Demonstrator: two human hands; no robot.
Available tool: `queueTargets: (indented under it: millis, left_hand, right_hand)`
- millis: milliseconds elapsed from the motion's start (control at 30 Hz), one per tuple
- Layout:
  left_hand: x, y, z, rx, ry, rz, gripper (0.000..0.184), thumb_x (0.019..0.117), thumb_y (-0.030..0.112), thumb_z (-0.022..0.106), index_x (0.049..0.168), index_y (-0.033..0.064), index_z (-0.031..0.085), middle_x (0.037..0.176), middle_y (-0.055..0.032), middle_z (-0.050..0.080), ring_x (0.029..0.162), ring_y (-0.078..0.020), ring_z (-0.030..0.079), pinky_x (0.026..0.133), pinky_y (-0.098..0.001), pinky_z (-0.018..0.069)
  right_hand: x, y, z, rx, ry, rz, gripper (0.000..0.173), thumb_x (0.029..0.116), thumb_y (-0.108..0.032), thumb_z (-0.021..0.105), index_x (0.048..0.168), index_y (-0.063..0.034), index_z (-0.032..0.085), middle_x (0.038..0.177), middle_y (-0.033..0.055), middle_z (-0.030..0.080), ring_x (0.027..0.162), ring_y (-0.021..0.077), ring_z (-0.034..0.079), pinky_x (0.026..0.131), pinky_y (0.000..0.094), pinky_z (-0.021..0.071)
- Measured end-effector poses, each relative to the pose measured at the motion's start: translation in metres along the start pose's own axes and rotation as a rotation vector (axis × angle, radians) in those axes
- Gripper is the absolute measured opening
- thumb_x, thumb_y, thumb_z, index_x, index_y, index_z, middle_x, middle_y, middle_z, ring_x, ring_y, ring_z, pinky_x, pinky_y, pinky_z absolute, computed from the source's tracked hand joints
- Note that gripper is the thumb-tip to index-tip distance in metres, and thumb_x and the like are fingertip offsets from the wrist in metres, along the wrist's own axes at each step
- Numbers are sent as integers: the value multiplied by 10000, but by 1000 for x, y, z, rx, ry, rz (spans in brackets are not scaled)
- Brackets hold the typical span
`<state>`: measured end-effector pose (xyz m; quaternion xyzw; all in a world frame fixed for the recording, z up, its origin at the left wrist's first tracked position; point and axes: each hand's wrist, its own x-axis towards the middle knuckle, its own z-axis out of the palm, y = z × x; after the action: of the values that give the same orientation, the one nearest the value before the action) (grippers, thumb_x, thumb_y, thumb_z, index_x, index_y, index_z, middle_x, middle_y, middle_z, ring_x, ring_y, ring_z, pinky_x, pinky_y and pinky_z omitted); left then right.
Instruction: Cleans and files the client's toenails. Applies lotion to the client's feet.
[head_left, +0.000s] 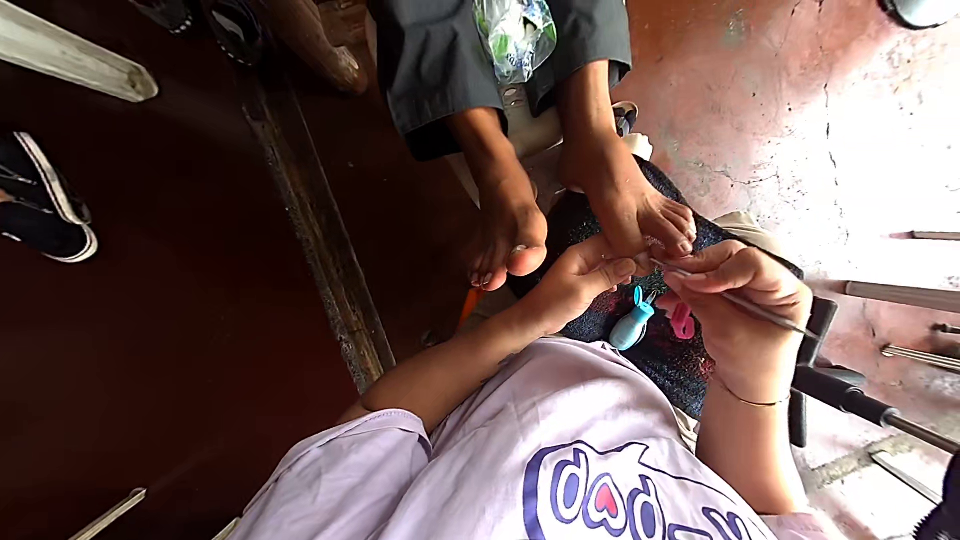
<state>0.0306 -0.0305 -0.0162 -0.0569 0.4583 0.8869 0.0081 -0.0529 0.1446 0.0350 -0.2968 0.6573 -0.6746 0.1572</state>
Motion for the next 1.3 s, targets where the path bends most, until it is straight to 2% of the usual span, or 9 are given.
queueTargets:
  millis: [300, 433, 533, 600, 667, 767, 867, 1000, 1300]
  left_hand:
    - [0, -4, -4, -2, -16, 12, 203, 1028, 44, 491, 1180, 63, 624, 981, 15, 667, 868, -43, 613, 804, -211, 520]
    - [1, -3, -1, 3, -2, 7, 195, 1018, 41, 506, 1142, 96, 647, 965, 41, 672, 854, -28, 613, 785, -208, 523]
    - [-7, 6, 8, 27, 114, -55, 282, 982, -19, 510, 1054, 205, 664, 919, 129, 702, 854, 37, 652, 789, -180, 560]
    - [-7, 2, 6, 20, 88, -31, 233, 1009, 27, 516, 1127, 177, 650, 965, 111, 700, 890, 18, 652, 827, -202, 558]
    - [-3, -3, 3, 3, 47, 6, 185, 1021, 72, 520, 1130, 145, 651, 935, 77, 684, 828, -16, 633, 787, -208, 547]
    - [-2, -6, 2, -8, 42, 10, 170, 1029, 95, 515, 1100, 160, 655, 901, 79, 675, 785, -10, 618, 742, -188, 535]
    - [-2, -6, 2, 10, 51, -2, 188, 1026, 61, 502, 1104, 164, 639, 924, 93, 674, 806, 12, 614, 759, -180, 529]
    - [2, -8, 0, -23, -2, 12, 209, 1047, 104, 477, 1186, 94, 633, 1002, 6, 661, 848, -61, 613, 761, -209, 523]
    - [1, -9, -1, 4, 15, -3, 214, 1052, 108, 488, 1217, 96, 624, 1009, 5, 658, 850, -62, 606, 779, -222, 523]
  right_hand:
    - [3, -16, -6, -171, -103, -26, 135, 861, 28, 717, 828, -101, 691, 898, 2, 707, 818, 117, 721, 717, 286, 650]
    - [13, -27, 29, -89, 30, -194, 148, 905, -5, 726, 942, -147, 703, 1008, -10, 717, 933, 140, 727, 798, 319, 652]
    - [34, -17, 60, -290, -132, -287, 79, 886, 33, 654, 839, -25, 678, 982, 99, 715, 957, 163, 691, 829, 308, 591]
    - [54, -8, 66, -478, -43, -435, 106, 918, 34, 616, 835, 10, 678, 993, 170, 697, 997, 232, 678, 852, 344, 561]
    - [70, -9, 65, -536, 124, -535, 99, 920, 41, 617, 841, 28, 675, 995, 191, 688, 1017, 236, 671, 859, 310, 551]
    - [59, -11, 66, -401, 99, -497, 69, 922, 59, 624, 864, 45, 657, 1037, 183, 661, 1046, 233, 660, 878, 334, 568]
    - [22, -2, 55, -301, 31, -345, 82, 876, 70, 682, 851, -9, 683, 983, 119, 712, 1004, 209, 693, 881, 371, 594]
    - [-12, 0, 22, -538, 102, -421, 123, 921, 39, 667, 823, -35, 676, 1074, 112, 719, 1036, 169, 695, 857, 295, 593]
    - [-16, 6, 23, -716, -37, -464, 136, 937, 31, 619, 846, -26, 702, 1112, 168, 715, 1094, 214, 691, 904, 321, 583]
